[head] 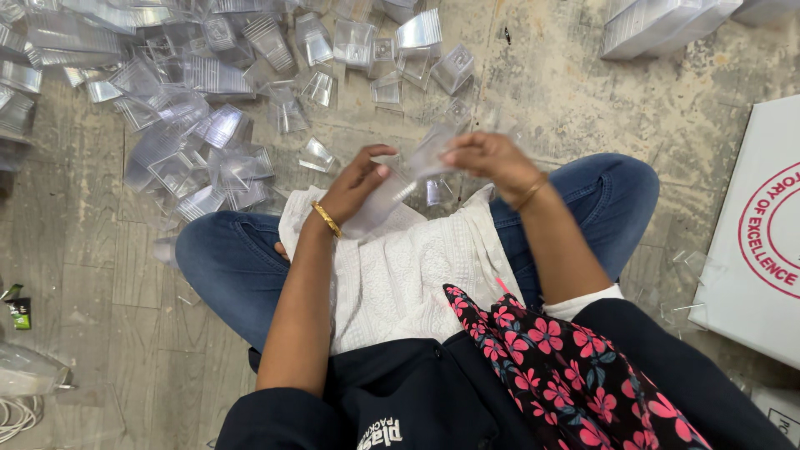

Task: The person sits on the floor and stacks clear plastic cups, picking cups one at a time from a pile on the floor and nesting them into a stack on their lap, then setting completed stacks aside.

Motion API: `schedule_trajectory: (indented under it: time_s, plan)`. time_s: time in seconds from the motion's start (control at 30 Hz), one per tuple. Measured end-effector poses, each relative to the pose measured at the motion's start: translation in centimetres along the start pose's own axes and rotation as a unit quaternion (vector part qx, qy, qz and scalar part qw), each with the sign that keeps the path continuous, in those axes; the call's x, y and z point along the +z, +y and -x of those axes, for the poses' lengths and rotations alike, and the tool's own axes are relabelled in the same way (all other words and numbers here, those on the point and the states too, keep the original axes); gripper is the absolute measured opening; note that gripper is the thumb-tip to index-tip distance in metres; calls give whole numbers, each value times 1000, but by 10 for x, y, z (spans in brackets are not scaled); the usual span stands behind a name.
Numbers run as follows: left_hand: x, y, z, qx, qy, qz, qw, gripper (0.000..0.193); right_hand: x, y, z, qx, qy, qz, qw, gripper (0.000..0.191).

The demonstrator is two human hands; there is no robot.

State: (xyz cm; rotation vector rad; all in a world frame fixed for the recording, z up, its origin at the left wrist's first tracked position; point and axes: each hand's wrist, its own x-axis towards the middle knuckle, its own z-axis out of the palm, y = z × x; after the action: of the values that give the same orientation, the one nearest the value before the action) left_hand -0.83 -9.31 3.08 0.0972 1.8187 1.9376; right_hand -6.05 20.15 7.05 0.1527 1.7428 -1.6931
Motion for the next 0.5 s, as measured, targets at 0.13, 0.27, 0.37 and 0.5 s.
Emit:
schedule_trajectory:
  time_s: [0.13, 0.27, 0.37, 0.5]
  plan:
    - [5, 2, 0, 62, -71, -31, 995, 54, 37, 13, -8, 28, -87, 68, 993, 32]
    - [-2, 2, 0, 39, 16, -6, 999, 57, 10, 1, -24, -90, 126, 160, 975, 27]
    - [-7, 2, -3, 61, 66, 54, 994, 61, -10, -13, -21, -235, 204, 215, 926, 24]
    - [-1, 4, -3, 13, 44, 271, 961, 61, 25, -20, -4, -327, 105, 285, 895, 47]
